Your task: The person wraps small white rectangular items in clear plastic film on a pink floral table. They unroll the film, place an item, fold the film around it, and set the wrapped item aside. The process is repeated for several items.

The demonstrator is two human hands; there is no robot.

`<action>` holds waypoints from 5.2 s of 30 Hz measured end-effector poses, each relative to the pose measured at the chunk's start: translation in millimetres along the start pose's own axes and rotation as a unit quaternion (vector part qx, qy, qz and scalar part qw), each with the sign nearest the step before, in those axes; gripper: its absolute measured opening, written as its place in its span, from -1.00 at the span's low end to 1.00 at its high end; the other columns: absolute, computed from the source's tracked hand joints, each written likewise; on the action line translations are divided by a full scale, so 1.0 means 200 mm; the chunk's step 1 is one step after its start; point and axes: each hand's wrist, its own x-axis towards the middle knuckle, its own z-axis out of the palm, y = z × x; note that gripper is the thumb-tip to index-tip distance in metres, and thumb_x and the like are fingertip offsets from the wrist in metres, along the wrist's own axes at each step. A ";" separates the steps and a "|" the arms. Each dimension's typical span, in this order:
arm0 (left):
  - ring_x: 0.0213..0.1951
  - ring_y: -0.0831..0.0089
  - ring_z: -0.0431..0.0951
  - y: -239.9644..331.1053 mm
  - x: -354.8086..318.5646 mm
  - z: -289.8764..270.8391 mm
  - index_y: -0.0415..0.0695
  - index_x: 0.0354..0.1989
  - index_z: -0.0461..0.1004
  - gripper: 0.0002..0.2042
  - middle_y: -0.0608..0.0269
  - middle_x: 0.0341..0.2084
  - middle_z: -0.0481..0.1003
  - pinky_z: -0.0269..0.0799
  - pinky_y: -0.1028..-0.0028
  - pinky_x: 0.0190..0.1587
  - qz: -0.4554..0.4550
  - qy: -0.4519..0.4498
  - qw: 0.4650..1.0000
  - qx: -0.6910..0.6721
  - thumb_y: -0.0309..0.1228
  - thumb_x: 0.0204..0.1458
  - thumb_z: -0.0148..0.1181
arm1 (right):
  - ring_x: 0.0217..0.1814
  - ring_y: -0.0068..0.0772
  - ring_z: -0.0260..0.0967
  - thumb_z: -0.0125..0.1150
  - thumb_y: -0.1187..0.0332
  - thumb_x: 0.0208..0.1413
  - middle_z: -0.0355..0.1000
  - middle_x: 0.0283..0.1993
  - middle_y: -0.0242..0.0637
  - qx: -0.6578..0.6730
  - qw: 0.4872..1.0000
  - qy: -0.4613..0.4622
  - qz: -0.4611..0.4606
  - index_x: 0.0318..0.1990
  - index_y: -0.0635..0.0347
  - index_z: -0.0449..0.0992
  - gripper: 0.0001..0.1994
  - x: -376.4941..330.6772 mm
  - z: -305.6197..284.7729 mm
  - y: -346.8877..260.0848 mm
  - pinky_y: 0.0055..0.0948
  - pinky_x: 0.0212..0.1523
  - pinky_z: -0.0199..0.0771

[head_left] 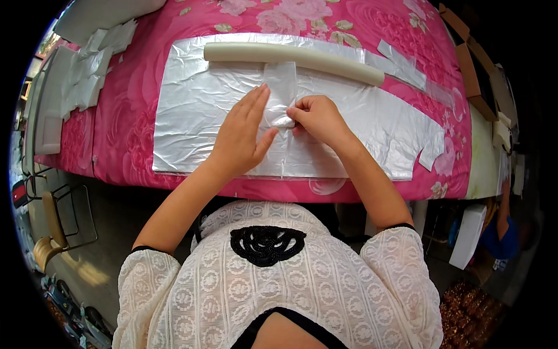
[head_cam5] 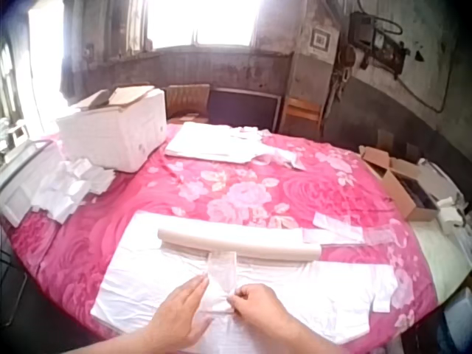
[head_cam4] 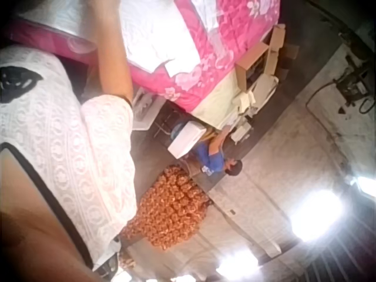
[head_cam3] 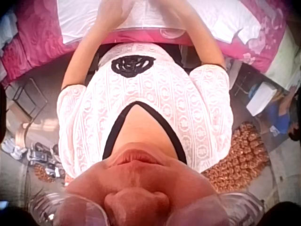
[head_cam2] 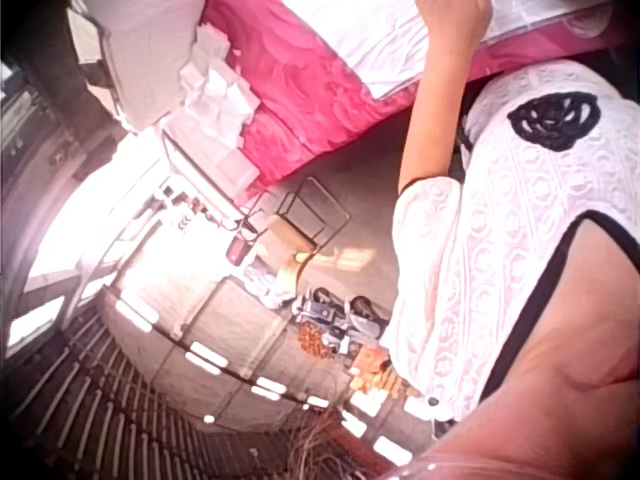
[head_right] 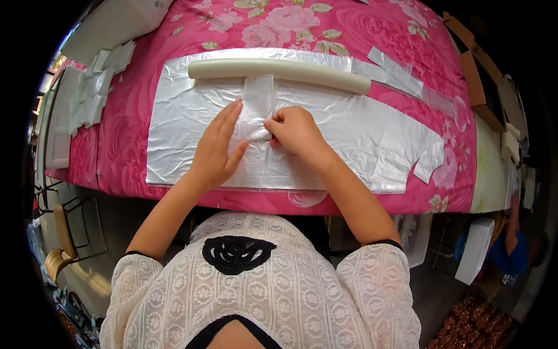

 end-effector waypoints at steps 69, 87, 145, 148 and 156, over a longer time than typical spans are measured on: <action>0.34 0.05 -0.18 0.03 0.02 0.19 -0.42 0.25 -0.13 -0.04 -0.17 0.28 -0.12 -0.38 0.03 0.30 -0.019 -0.113 0.985 0.126 0.11 -0.13 0.09 | -0.55 -0.17 0.43 0.20 0.20 -0.27 0.43 -0.62 -0.10 -0.098 0.988 0.057 -0.100 -0.57 0.27 0.52 -0.73 -0.02 0.03 0.05 -0.34 -0.45 0.41; -0.26 0.48 0.52 0.05 -0.34 -0.09 -0.33 -0.17 0.47 -0.79 0.14 -0.29 0.54 0.41 0.54 -0.21 -0.258 -0.071 0.876 -0.402 -0.53 0.05 0.03 | 0.30 0.03 0.00 0.17 0.31 -0.07 0.14 0.20 0.06 -0.303 0.839 0.127 -0.433 0.09 0.32 0.26 -0.47 0.24 0.24 0.06 -0.06 0.30 -0.11; 0.24 0.07 0.13 -0.64 0.59 -0.41 -0.16 -0.02 0.38 -0.55 0.00 0.24 0.08 0.11 0.24 0.21 -0.008 0.089 0.996 0.012 -0.63 -0.21 0.15 | 0.11 -0.04 0.18 0.34 0.36 -0.22 0.28 0.03 -0.08 -0.345 0.855 0.270 -0.277 0.07 0.17 0.33 -0.41 0.25 -0.28 0.05 -0.09 0.15 0.09; 0.28 -0.06 0.00 -0.37 0.40 -0.24 -0.13 0.04 0.32 -0.43 -0.10 0.29 -0.11 0.08 0.19 0.22 0.063 -0.011 0.998 -0.027 -0.63 -0.29 0.21 | -0.09 -0.11 0.26 0.36 0.35 -0.25 0.33 -0.15 -0.11 -0.347 0.885 0.190 -0.246 0.03 0.20 0.35 -0.42 0.15 -0.32 0.06 -0.15 0.01 0.23; 0.29 -0.32 -0.31 0.04 0.22 0.08 -0.13 0.22 0.13 -0.23 -0.25 0.28 -0.22 -0.15 -0.06 0.24 0.058 -0.119 0.990 -0.057 -0.17 -0.25 0.23 | -0.01 -0.06 0.26 0.20 0.12 -0.03 0.34 -0.08 -0.06 -0.286 0.936 0.094 -0.181 -0.01 0.29 0.39 -0.50 -0.21 -0.18 0.05 -0.22 -0.01 0.31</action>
